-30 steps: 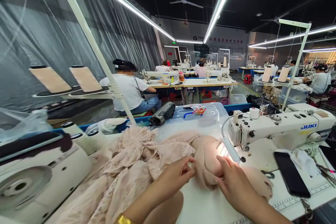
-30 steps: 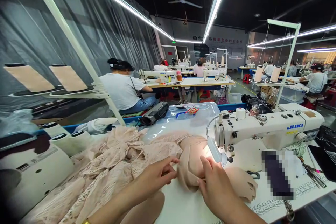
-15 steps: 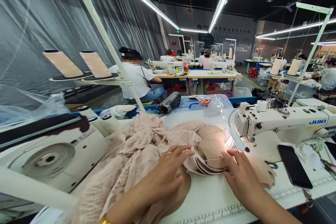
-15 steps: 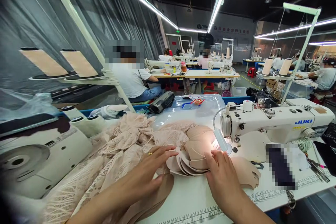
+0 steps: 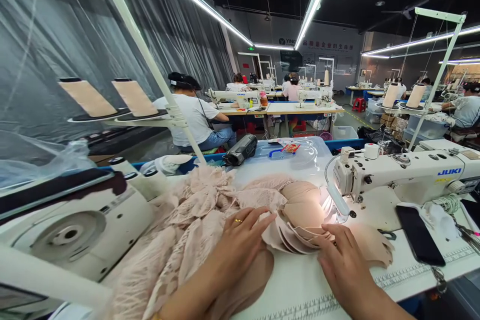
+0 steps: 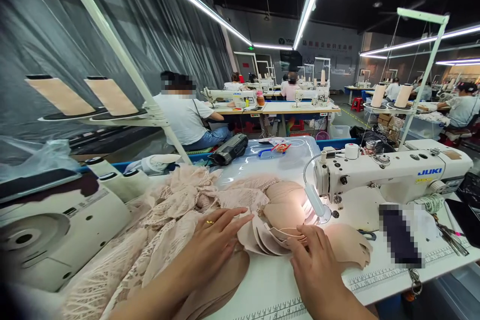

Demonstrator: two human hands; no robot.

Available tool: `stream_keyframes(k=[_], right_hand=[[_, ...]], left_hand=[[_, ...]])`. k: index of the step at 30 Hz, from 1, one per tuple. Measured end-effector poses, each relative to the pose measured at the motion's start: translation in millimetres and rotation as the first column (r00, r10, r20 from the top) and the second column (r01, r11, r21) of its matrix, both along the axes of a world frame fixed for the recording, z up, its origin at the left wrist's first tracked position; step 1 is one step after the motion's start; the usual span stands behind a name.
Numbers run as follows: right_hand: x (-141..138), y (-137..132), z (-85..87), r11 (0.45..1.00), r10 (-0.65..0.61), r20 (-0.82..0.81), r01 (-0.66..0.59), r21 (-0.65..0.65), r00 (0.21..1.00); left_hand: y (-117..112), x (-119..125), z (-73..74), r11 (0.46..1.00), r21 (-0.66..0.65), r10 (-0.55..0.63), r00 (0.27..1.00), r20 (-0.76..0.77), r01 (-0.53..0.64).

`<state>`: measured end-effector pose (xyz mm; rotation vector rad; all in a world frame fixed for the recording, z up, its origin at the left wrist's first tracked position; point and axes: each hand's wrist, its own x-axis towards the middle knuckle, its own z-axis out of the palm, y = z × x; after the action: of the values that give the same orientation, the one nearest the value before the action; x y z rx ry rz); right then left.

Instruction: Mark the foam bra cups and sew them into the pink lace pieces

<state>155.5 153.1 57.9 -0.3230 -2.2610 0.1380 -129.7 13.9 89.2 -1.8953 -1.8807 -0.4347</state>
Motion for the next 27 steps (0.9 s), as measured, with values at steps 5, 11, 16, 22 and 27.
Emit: stream_keyframes(k=[5, 11, 16, 22, 27], right_hand=[[-6, -9, -9.0, 1.0, -0.012, -0.071, 0.011, -0.012, 0.997], [1, -3, -5.9, 1.0, 0.011, 0.018, -0.011, 0.009, 1.0], [2, 0, -3.8, 1.0, 0.016, -0.017, -0.016, 0.015, 1.0], [2, 2, -3.1, 0.999, 0.027, -0.057, -0.03, -0.04, 0.998], [6, 1, -0.5, 0.998, 0.036, -0.024, -0.037, -0.05, 0.999]], left_hand=[[13, -11, 5.4, 0.998, -0.062, -0.008, 1.0, -0.007, 0.007], [16, -4, 10.7, 0.983, -0.16, -0.079, 0.995, 0.063, 0.089], [-22, -9, 37.5, 0.979, -0.197, 0.011, 0.954, 0.3, 0.051], [-75, 4, 49.4, 0.939, -0.336, 0.337, 0.405, 0.85, -0.074], [-84, -4, 17.0, 0.878, -0.301, 0.479, 0.69, 0.543, -0.373]])
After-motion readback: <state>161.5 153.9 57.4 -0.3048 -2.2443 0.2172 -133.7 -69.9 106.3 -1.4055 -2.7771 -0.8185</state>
